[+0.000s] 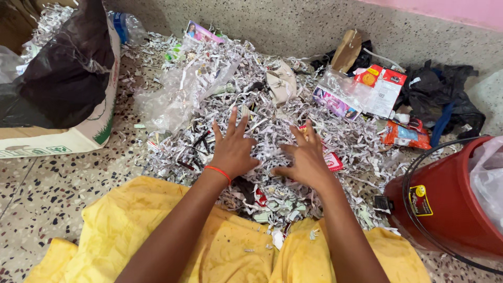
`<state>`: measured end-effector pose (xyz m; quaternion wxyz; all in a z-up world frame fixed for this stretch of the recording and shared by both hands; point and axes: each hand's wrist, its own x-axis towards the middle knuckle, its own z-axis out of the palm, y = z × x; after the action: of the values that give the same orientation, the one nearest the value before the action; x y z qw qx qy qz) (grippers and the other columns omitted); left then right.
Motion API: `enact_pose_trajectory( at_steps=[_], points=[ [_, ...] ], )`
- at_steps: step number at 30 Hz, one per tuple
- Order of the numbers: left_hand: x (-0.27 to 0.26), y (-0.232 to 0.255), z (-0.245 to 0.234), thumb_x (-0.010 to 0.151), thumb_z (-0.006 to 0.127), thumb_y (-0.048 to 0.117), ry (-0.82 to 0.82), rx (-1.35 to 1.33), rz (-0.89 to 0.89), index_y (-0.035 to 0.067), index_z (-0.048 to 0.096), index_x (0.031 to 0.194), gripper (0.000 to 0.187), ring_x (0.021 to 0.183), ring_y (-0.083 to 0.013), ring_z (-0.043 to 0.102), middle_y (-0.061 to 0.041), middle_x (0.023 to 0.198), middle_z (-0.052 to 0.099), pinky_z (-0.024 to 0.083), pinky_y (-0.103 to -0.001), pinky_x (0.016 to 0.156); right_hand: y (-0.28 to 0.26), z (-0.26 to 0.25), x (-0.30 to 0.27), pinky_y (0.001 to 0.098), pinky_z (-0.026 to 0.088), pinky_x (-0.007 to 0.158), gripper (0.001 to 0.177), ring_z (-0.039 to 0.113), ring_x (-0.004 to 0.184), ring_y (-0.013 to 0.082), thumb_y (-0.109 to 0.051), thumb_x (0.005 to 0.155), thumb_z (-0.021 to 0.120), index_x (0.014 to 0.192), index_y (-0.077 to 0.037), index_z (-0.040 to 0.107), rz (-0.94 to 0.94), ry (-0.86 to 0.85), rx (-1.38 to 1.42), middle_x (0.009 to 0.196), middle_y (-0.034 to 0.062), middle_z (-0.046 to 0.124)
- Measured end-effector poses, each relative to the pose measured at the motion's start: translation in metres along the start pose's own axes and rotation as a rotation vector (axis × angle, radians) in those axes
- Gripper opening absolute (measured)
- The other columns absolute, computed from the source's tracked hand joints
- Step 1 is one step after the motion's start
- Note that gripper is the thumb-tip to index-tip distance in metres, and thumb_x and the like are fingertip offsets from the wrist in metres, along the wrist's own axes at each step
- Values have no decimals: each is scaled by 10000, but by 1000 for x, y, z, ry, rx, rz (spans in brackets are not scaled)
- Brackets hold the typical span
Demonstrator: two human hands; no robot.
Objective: The person sits on the floor and gathers shredded paper and small debris by hand, placing it into a red bucket lined with a plastic bag. The person repeatedly scoops up handfuls of the shredded material and deposits them into the bucket.
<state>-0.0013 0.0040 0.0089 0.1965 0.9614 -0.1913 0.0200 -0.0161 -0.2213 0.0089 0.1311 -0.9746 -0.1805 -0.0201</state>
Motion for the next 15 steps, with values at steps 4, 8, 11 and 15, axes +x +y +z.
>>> enact_pose_trajectory(
  at_steps=[4,8,11,15],
  points=[
    [-4,2,11,606,890,436,-243,164,-42,132,786,916,446,1559,-372,-34,-152,1667,185,60,-805,1124,-9,12,1,697,131,1115,799,75,1522,504,-477,577,934,1270,-129,743,4,-44,-81,1617,223,310],
    [1,-2,32,815,726,210,-137,327,-15,130,810,854,123,1591,-371,23,-139,1667,277,93,-820,1132,-12,23,-1,666,164,1192,471,134,1538,447,-300,671,894,1114,-169,801,31,-46,-127,1589,151,390],
    [6,-6,40,812,684,141,1,256,-12,86,792,904,152,1599,-334,63,-132,1606,359,102,-813,1152,-10,25,0,647,181,1211,400,168,1536,441,-269,673,892,1045,-147,807,14,12,-126,1552,128,446],
    [5,-5,38,804,680,129,-25,250,-26,64,787,874,143,1587,-334,48,-144,1622,333,97,-800,1144,-8,25,0,654,185,1193,391,183,1517,455,-250,650,893,1013,-128,814,-17,94,-79,1531,141,465]
  ],
)
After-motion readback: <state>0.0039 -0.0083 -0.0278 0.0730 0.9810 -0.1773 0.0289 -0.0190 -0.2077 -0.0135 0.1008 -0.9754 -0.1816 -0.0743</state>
